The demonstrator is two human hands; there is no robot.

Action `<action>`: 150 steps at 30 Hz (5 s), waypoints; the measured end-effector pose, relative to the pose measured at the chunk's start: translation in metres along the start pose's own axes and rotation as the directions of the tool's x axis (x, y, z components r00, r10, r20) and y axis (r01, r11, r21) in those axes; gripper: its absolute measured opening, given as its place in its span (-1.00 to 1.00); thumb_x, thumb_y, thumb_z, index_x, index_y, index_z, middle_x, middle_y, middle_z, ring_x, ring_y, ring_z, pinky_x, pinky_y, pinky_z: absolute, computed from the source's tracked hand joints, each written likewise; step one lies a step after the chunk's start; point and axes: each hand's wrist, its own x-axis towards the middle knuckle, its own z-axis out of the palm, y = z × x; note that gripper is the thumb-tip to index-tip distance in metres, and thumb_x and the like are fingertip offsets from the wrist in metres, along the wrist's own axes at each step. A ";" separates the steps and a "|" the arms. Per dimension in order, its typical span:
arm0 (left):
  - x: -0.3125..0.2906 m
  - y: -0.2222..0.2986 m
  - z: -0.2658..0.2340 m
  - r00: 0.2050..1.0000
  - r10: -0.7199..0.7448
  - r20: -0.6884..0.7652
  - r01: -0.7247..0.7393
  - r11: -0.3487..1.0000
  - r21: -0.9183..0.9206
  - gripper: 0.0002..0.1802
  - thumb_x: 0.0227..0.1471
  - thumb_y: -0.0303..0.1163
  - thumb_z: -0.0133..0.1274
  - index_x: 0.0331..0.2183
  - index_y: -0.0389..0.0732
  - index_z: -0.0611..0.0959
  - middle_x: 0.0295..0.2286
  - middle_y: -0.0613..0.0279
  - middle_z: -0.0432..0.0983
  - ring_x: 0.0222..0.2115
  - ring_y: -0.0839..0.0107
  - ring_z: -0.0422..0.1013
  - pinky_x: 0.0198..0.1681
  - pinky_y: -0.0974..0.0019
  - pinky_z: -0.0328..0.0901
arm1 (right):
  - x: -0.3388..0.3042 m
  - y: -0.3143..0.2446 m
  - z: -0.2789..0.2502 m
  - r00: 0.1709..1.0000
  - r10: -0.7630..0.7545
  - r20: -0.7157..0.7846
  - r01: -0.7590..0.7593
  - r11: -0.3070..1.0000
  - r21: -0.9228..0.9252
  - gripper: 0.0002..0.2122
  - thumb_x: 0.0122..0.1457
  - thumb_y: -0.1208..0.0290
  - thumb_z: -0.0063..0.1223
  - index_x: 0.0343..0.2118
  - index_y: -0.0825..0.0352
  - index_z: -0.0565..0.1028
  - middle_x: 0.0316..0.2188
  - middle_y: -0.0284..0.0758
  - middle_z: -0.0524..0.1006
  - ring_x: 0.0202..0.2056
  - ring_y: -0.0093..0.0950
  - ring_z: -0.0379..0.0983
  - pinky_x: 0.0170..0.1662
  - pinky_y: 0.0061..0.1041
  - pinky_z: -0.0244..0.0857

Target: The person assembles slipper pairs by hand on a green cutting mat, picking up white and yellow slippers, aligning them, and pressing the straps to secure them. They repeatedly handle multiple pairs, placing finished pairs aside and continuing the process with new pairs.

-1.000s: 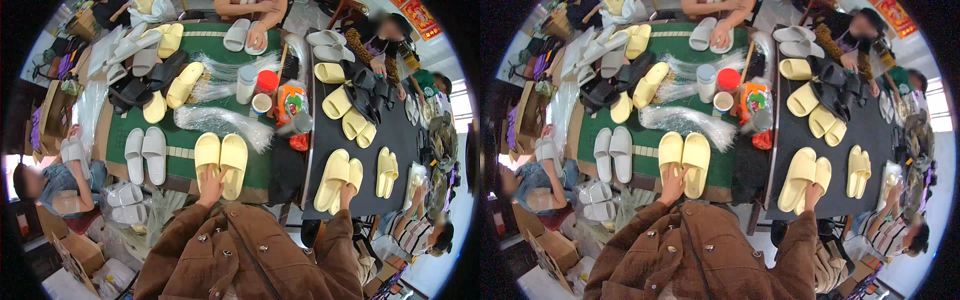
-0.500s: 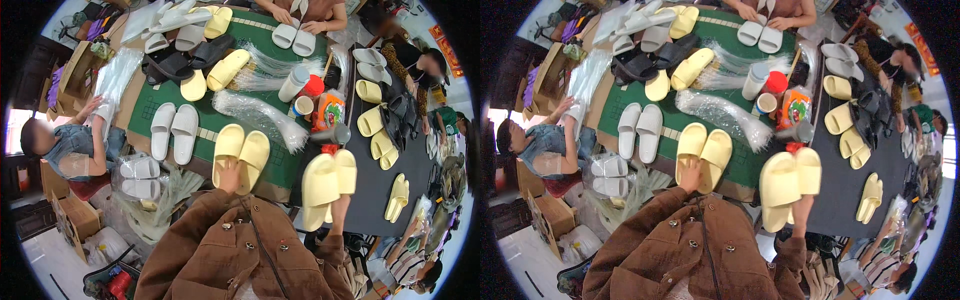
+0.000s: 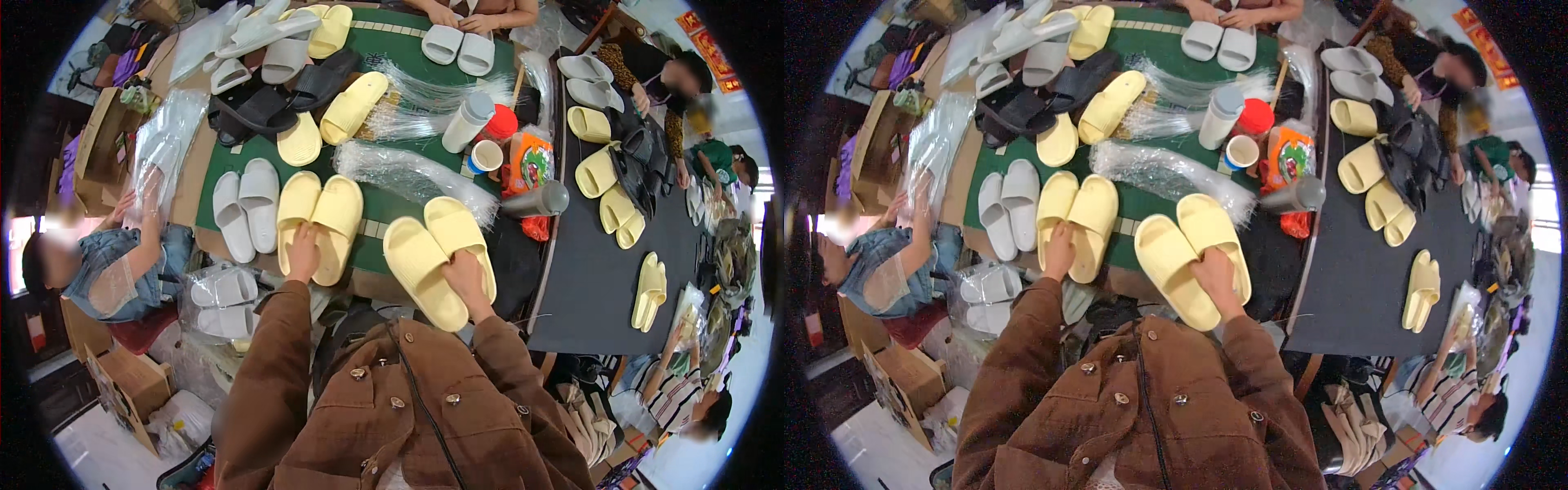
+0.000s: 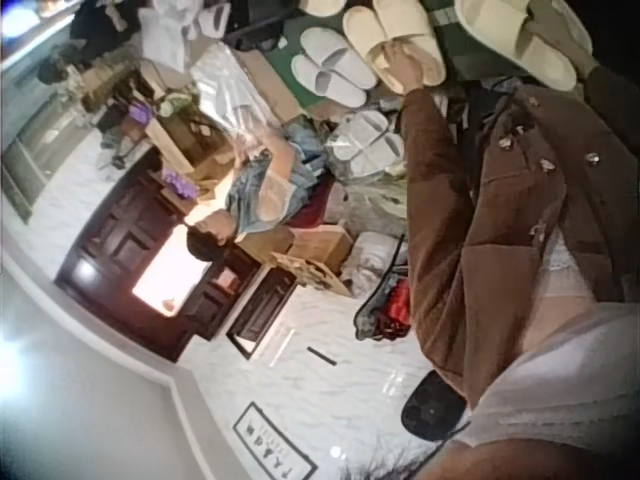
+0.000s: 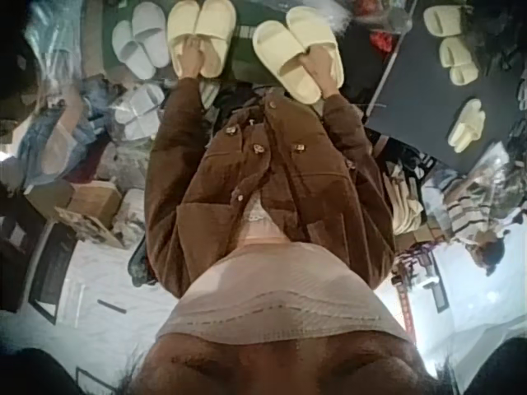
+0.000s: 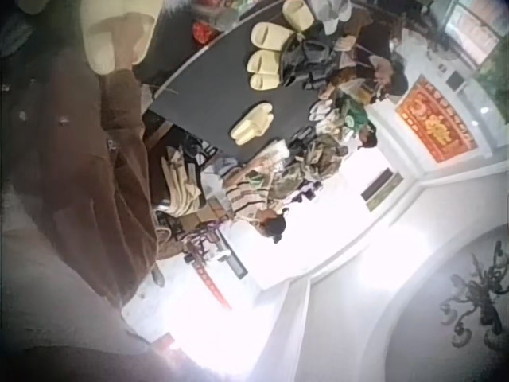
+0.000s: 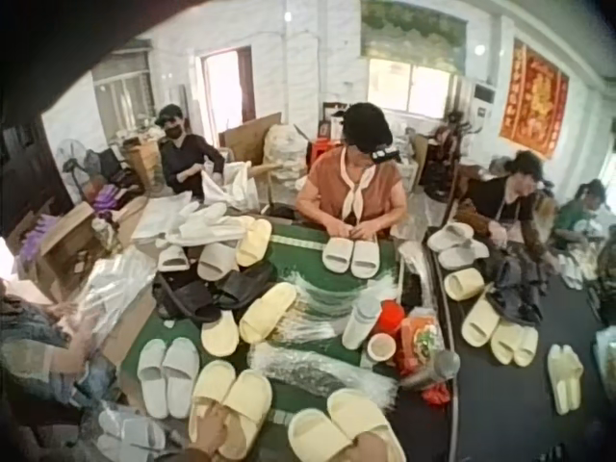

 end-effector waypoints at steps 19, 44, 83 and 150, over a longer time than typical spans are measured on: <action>0.030 -0.019 -0.018 0.998 -0.052 -0.020 0.047 0.977 -0.207 -0.54 -0.21 -0.54 -0.01 -0.13 -0.23 0.50 -0.12 -0.05 0.30 -0.04 -0.04 0.20 -0.08 -0.08 0.18 | 0.018 -0.034 0.082 0.987 0.155 -0.036 -0.134 0.933 0.334 -0.70 -0.04 0.30 0.08 -0.53 0.55 0.49 -0.55 0.02 0.50 -0.43 -0.12 0.47 -0.34 -0.23 0.31; -0.030 0.194 0.019 0.958 0.287 0.024 -0.262 0.901 -0.345 -0.43 -0.12 -0.26 0.09 0.01 -0.04 0.43 0.19 0.02 -0.12 0.20 -0.21 -0.32 0.06 -0.45 -0.24 | -0.032 0.001 0.001 0.979 0.113 0.167 -0.191 0.257 0.947 -0.83 0.17 0.55 -0.11 -0.22 0.50 0.43 -0.26 -0.23 0.49 -0.23 -0.49 0.47 -0.09 -0.56 0.35; -0.031 0.211 -0.095 0.855 0.309 0.416 0.512 -0.381 -0.770 -0.58 0.21 -0.22 -0.30 -0.36 -0.36 0.52 -0.07 -0.02 0.38 0.06 0.26 0.22 0.19 0.11 0.04 | -0.027 0.016 -0.005 0.963 0.009 0.269 -0.252 -0.313 0.916 -0.86 0.26 0.36 -0.15 -0.27 0.32 0.39 -0.49 -0.44 0.41 -0.38 -0.61 0.41 -0.42 -0.76 0.24; -0.032 0.190 0.080 0.969 0.204 0.141 -0.209 0.978 0.021 -0.53 0.03 -0.08 -0.03 -0.60 -0.30 0.64 -0.57 -0.05 0.51 -0.45 0.04 0.42 -0.19 -0.05 0.12 | 0.079 0.030 0.041 0.995 0.088 -0.036 -0.083 0.991 0.105 -0.75 0.08 0.19 -0.04 -0.28 0.26 0.44 -0.31 -0.15 0.53 -0.23 -0.16 0.45 -0.17 -0.20 0.26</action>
